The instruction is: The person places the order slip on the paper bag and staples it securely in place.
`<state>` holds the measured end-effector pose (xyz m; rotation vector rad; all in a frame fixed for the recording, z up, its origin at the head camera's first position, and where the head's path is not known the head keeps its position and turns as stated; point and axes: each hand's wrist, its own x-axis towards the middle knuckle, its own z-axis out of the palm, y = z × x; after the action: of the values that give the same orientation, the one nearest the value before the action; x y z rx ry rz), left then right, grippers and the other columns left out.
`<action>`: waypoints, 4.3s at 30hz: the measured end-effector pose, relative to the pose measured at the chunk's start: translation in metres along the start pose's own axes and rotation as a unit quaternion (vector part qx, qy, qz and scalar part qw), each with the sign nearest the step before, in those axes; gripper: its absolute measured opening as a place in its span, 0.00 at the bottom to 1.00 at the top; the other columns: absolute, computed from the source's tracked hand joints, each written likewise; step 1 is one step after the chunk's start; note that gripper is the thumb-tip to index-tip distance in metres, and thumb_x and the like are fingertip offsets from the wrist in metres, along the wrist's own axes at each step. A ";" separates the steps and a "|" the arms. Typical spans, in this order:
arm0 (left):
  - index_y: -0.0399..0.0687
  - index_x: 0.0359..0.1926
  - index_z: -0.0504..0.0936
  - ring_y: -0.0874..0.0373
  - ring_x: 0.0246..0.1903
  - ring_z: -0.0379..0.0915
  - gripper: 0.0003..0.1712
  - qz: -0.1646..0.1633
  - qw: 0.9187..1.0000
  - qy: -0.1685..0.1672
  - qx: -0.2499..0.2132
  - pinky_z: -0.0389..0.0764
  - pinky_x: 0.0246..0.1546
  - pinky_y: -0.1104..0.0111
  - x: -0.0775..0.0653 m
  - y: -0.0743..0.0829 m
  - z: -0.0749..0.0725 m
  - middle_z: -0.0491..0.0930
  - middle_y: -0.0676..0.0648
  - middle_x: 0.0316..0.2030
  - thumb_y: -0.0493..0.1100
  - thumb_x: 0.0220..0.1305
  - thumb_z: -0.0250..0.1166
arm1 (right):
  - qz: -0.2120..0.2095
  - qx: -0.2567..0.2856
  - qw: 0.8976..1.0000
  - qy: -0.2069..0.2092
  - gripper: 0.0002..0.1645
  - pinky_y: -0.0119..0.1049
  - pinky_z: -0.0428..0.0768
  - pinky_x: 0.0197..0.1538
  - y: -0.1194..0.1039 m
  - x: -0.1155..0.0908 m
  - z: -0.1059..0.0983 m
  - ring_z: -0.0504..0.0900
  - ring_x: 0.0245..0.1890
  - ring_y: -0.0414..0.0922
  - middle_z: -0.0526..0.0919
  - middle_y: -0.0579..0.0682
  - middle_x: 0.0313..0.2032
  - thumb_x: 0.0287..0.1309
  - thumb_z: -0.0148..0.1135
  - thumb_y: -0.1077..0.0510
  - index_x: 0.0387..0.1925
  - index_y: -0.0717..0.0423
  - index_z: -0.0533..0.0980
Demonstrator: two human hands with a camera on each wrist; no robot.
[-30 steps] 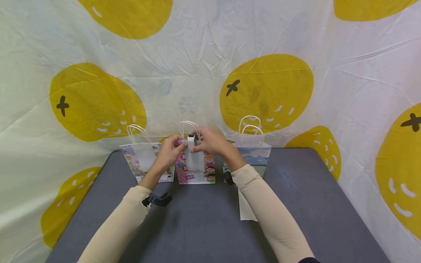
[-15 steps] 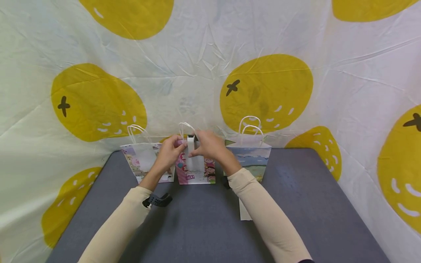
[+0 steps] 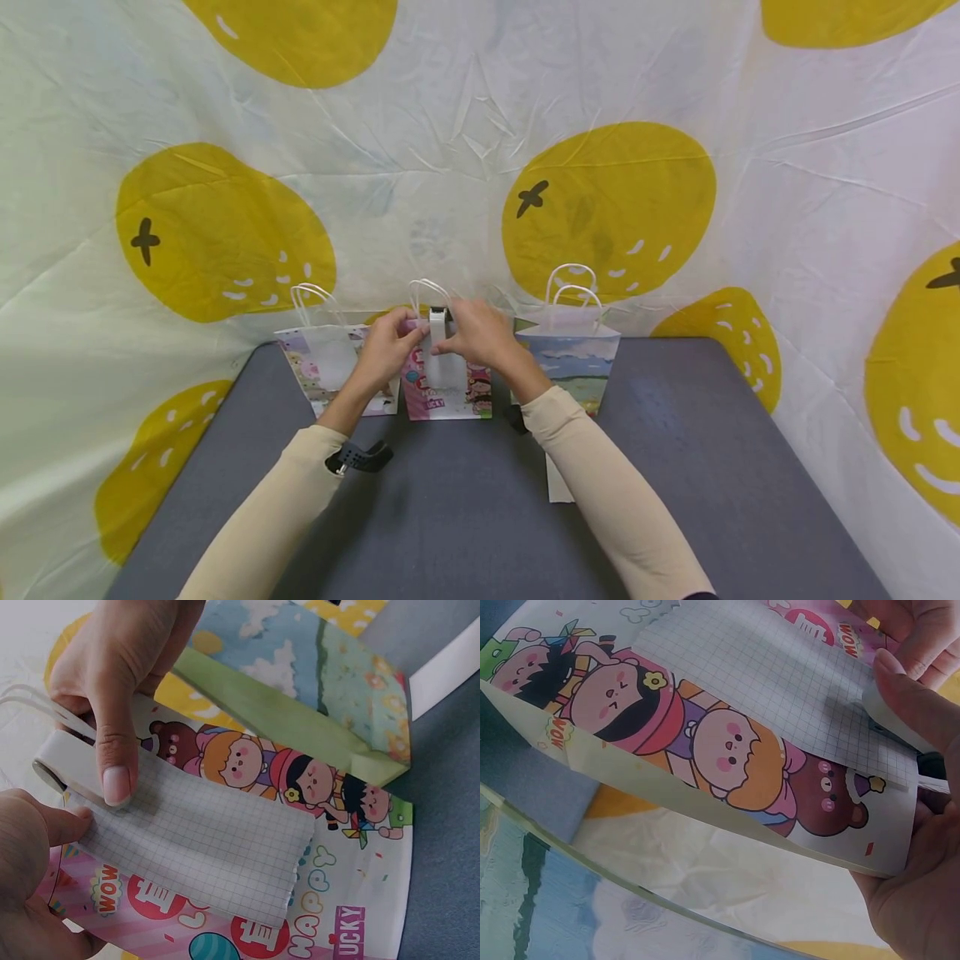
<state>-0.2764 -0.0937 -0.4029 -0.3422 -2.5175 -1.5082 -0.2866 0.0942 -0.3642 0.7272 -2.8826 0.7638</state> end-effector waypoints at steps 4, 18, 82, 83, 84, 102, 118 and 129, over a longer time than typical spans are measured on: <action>0.40 0.45 0.82 0.54 0.34 0.76 0.11 -0.002 1.000 -0.002 -0.003 0.75 0.33 0.65 0.001 -0.001 0.001 0.85 0.43 0.39 0.43 0.69 0.68 | 0.004 -0.013 1.000 0.002 0.31 0.38 0.70 0.27 0.000 0.000 0.001 0.76 0.25 0.45 0.81 0.46 0.28 0.48 0.81 0.42 0.48 0.51 0.79; 0.42 0.45 0.82 0.54 0.34 0.77 0.11 -0.003 1.000 -0.003 0.003 0.75 0.32 0.65 0.001 0.000 0.000 0.85 0.43 0.40 0.45 0.70 0.67 | 0.003 -0.052 0.998 0.025 0.32 0.38 0.64 0.25 -0.001 -0.001 0.005 0.71 0.21 0.45 0.72 0.48 0.22 0.51 0.78 0.40 0.48 0.53 0.75; 0.44 0.48 0.86 0.56 0.26 0.74 0.09 0.029 0.999 -0.010 0.014 0.74 0.26 0.67 0.001 -0.002 -0.001 0.86 0.44 0.33 0.42 0.71 0.66 | -0.085 0.093 0.992 -0.003 0.40 0.38 0.77 0.31 0.007 0.006 -0.020 0.77 0.28 0.46 0.80 0.50 0.35 0.57 0.75 0.44 0.66 0.47 0.67; 0.44 0.47 0.86 0.56 0.26 0.74 0.09 0.032 0.999 -0.011 0.015 0.74 0.26 0.67 0.001 -0.002 -0.001 0.86 0.44 0.33 0.42 0.70 0.66 | -0.082 0.097 0.992 -0.004 0.38 0.38 0.77 0.30 0.007 0.007 -0.021 0.77 0.27 0.46 0.79 0.50 0.35 0.57 0.75 0.43 0.62 0.49 0.67; 0.44 0.47 0.87 0.56 0.25 0.74 0.09 0.034 0.999 -0.011 0.018 0.74 0.25 0.67 0.001 -0.002 -0.001 0.86 0.44 0.32 0.42 0.70 0.66 | -0.081 0.101 0.992 -0.005 0.35 0.38 0.77 0.29 0.007 0.007 -0.022 0.77 0.26 0.46 0.78 0.50 0.34 0.57 0.75 0.44 0.58 0.51 0.67; 0.42 0.44 0.86 0.57 0.27 0.74 0.07 0.039 0.999 -0.013 0.018 0.74 0.28 0.67 0.003 -0.001 -0.002 0.86 0.44 0.32 0.40 0.70 0.66 | -0.065 0.158 0.985 -0.026 0.28 0.40 0.76 0.29 0.006 0.004 -0.034 0.78 0.24 0.50 0.80 0.52 0.30 0.58 0.74 0.49 0.52 0.52 0.69; 0.43 0.43 0.85 0.57 0.25 0.73 0.06 0.032 0.999 -0.020 0.026 0.72 0.25 0.67 0.003 0.000 -0.003 0.86 0.43 0.31 0.41 0.70 0.66 | -0.074 0.079 0.994 0.027 0.28 0.38 0.73 0.33 0.006 -0.001 -0.043 0.71 0.29 0.46 0.76 0.51 0.33 0.48 0.79 0.48 0.39 0.55 0.70; 0.44 0.45 0.85 0.57 0.27 0.73 0.08 0.017 0.999 -0.025 0.021 0.73 0.27 0.67 0.002 0.001 -0.003 0.86 0.45 0.32 0.42 0.71 0.66 | -0.071 0.045 0.994 0.065 0.16 0.43 0.79 0.39 0.005 -0.018 -0.057 0.79 0.35 0.49 0.83 0.54 0.39 0.60 0.73 0.55 0.44 0.59 0.79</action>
<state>-0.2781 -0.0956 -0.4004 -0.4191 -2.5629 -1.4491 -0.2757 0.1332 -0.3202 0.8470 -2.6624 0.8907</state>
